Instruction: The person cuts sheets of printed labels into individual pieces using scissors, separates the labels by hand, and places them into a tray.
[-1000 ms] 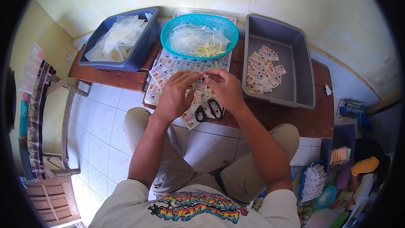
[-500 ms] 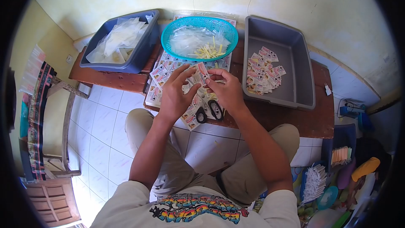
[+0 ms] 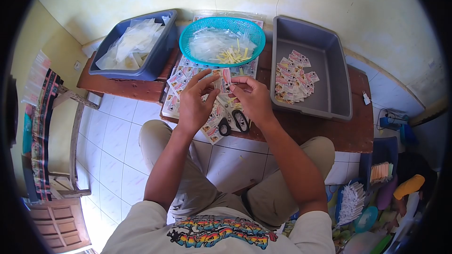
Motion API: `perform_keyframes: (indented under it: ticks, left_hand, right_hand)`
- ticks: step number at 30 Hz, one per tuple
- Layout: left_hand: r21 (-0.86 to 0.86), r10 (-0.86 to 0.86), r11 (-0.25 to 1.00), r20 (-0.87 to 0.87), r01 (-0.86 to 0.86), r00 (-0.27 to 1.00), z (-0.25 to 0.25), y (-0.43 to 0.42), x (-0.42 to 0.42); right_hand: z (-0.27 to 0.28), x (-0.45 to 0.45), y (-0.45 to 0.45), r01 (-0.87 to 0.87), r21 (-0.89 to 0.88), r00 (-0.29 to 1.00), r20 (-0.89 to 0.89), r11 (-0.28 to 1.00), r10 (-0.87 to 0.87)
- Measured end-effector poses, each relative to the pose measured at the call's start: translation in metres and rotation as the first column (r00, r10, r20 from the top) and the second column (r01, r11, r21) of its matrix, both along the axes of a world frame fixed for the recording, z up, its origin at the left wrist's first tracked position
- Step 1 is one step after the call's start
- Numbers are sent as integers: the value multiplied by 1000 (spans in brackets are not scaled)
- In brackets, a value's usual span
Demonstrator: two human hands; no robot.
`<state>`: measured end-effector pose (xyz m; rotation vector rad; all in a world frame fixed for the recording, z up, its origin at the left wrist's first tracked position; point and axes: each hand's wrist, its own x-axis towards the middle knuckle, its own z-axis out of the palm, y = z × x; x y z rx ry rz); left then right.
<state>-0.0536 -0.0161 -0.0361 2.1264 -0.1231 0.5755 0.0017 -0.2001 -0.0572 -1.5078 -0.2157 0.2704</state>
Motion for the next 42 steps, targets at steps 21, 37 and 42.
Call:
perform_keyframes:
  ticks: [21,37,42]
  left_hand:
    - [-337,-69,941,-192,0,979,-9,3,-7]
    - [-549,-183,836,-275,2,944,-21,14,-6]
    - [-600,-174,800,-255,-15,951,-36,18,2]
  right_hand:
    - [9,-12,-3,-20,13,997,79,1000,19]
    - [4,-36,-15,-25,-512,976,173,858,131]
    - [-22,-57,-7,-23,-793,915,229,609,332]
